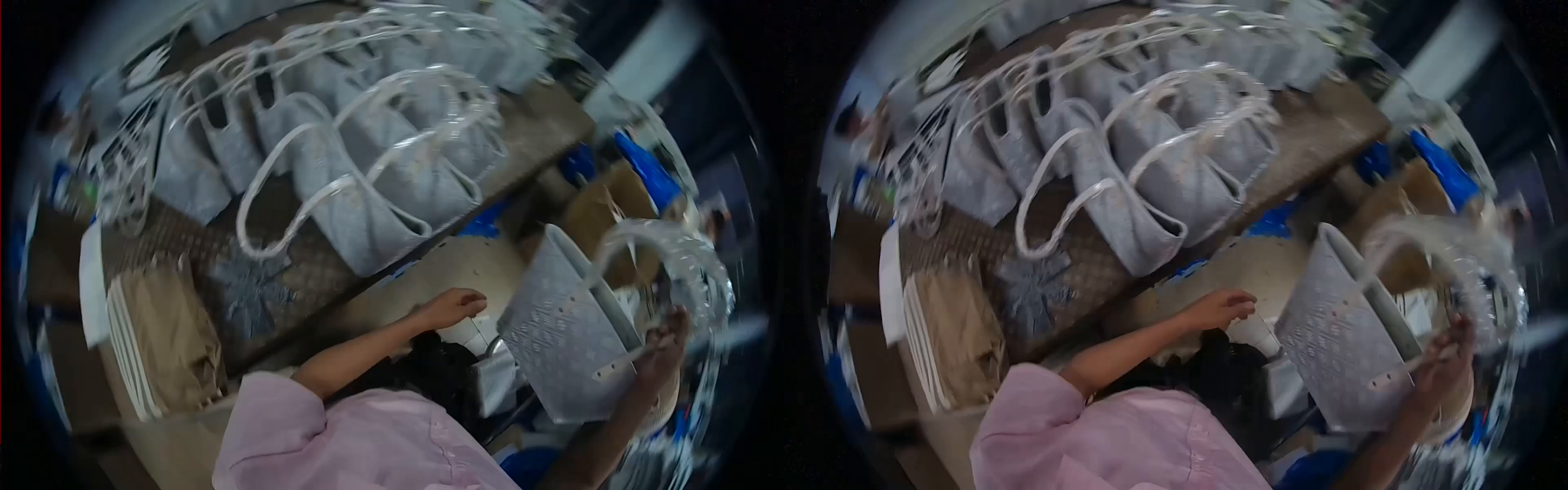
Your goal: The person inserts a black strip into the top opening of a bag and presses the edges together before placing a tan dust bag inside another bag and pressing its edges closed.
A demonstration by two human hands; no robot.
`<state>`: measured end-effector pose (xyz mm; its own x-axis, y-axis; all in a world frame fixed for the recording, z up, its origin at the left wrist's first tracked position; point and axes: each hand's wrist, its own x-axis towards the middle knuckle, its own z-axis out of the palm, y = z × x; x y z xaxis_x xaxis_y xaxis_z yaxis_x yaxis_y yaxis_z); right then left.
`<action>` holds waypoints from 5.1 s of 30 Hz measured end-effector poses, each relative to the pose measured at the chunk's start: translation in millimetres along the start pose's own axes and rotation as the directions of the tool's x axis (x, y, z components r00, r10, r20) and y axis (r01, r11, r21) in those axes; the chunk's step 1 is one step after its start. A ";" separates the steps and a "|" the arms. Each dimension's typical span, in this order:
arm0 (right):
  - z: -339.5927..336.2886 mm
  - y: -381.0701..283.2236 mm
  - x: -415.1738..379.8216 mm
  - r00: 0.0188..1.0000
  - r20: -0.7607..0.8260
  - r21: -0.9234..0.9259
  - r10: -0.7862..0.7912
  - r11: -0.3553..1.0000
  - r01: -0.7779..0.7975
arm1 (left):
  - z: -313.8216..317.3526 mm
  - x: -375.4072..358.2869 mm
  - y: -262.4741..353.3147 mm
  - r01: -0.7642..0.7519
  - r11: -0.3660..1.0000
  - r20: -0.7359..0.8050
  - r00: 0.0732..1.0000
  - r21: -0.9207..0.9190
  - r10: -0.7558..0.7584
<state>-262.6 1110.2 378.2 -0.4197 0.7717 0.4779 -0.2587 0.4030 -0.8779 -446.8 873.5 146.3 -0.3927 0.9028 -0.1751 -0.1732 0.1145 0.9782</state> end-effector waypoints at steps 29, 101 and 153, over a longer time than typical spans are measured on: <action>337.7 325.3 365.4 0.572 0.786 -0.335 0.232 0.939 0.080 | -171.0 -170.7 -131.1 0.398 0.659 -0.637 -0.754 -0.638 -0.161; 299.7 44.0 -139.4 -0.339 0.935 -0.094 -0.104 0.850 -0.518 | -157.0 -314.8 -119.3 0.622 0.783 -0.714 -0.556 -0.017 0.426; 399.8 376.7 418.9 -0.171 0.804 0.561 -0.570 0.822 -0.100 | -38.2 431.9 211.1 -0.434 0.795 -0.824 -0.549 0.424 0.140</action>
<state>-883.8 1388.6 259.9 -0.4804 -0.7570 0.4429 -0.6584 -0.0223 -0.7524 -687.5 1271.8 273.0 -0.5531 -0.8211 0.1410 0.4154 -0.1251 0.9010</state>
